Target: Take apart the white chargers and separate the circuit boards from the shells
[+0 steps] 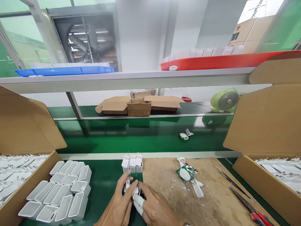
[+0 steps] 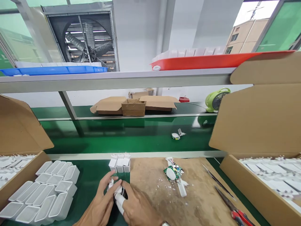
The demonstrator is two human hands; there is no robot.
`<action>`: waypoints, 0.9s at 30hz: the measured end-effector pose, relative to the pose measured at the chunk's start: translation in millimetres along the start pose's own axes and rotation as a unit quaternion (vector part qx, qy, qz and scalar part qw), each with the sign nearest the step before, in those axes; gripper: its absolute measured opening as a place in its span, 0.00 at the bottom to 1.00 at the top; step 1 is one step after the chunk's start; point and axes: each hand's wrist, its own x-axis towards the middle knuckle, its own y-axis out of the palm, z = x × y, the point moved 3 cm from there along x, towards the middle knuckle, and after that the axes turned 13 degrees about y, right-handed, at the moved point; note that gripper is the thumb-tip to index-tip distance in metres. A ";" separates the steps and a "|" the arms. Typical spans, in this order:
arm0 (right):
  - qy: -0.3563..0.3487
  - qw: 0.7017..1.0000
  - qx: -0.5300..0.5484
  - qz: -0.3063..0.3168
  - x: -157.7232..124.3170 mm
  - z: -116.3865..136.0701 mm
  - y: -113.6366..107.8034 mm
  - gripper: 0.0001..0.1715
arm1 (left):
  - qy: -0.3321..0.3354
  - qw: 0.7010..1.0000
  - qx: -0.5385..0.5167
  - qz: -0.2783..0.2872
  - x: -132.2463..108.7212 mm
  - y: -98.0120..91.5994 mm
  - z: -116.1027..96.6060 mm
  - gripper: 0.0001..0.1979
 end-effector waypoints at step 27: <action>0.061 0.982 0.140 -0.107 3.1 -6.2 -8.3 0.27 | -0.061 0.997 -0.024 -0.035 6.7 -12.1 0.8 0.15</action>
